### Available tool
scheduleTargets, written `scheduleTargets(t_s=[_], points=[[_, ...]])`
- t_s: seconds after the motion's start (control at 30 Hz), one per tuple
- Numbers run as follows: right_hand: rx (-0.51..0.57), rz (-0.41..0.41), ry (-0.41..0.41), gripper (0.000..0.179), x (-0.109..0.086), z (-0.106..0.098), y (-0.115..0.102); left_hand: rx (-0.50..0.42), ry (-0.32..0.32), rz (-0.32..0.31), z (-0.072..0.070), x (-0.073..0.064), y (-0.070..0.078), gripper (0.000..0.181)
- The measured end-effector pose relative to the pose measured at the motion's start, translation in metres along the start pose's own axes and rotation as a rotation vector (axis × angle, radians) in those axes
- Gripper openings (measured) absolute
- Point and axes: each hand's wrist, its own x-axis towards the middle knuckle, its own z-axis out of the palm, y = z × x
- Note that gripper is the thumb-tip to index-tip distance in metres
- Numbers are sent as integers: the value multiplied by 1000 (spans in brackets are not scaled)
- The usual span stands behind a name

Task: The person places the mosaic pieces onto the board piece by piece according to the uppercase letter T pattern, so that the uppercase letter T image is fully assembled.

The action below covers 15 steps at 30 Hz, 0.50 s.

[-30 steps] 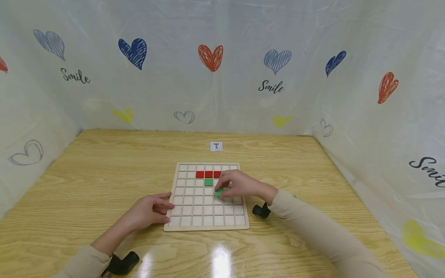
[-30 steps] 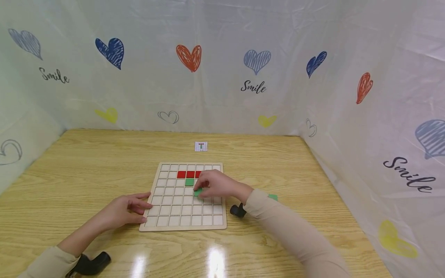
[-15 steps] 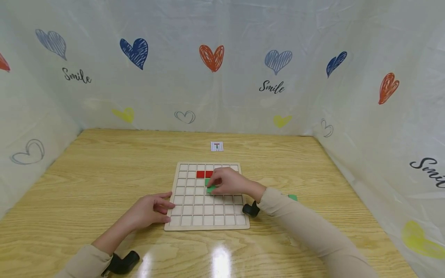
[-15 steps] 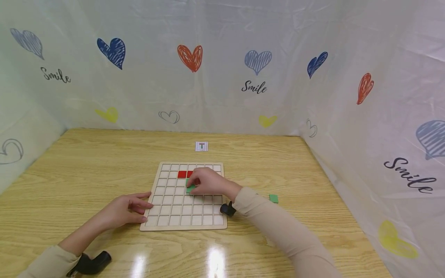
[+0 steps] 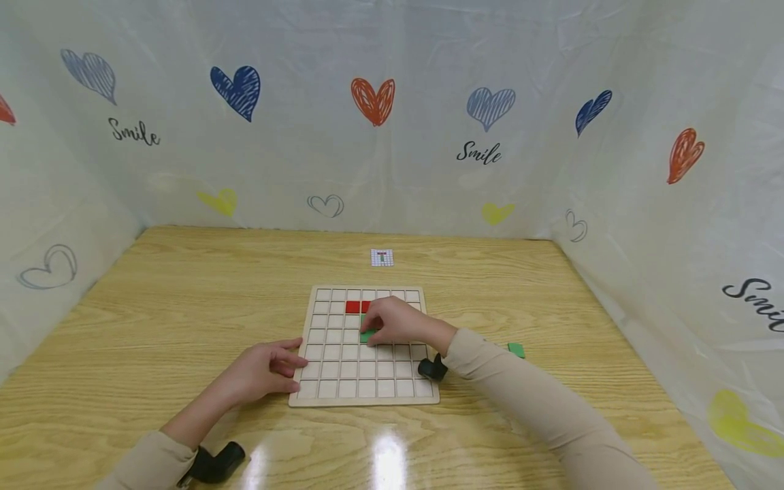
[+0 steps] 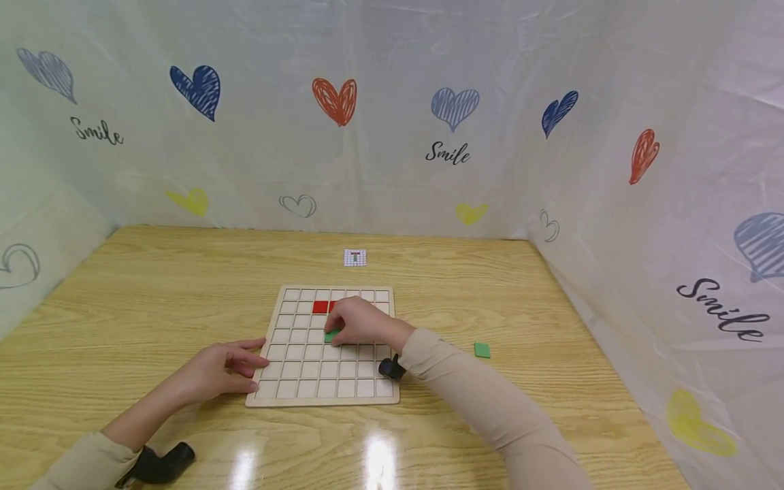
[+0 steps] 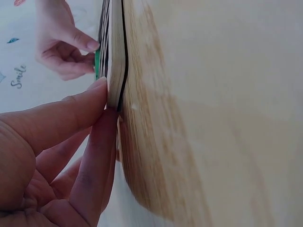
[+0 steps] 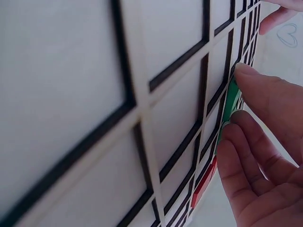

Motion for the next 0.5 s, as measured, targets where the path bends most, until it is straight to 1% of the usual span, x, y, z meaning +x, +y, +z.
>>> scheduleTargets(t_s=[0.1, 0.3, 0.47, 0.5], points=[[-3, 10, -2, 15, 0, 0, -1, -5, 2, -13, 0, 0, 0, 31], [14, 11, -12, 17, 2, 0, 3, 5, -3, 11, -1, 0, 0, 33], [1, -31, -30, 20, 0, -2, 7, 7, -4, 8, 0, -1, 1, 33], [-2, -41, -32, 21, -1, -2, 7, 6, -1, -1, 0, -1, 1, 32]])
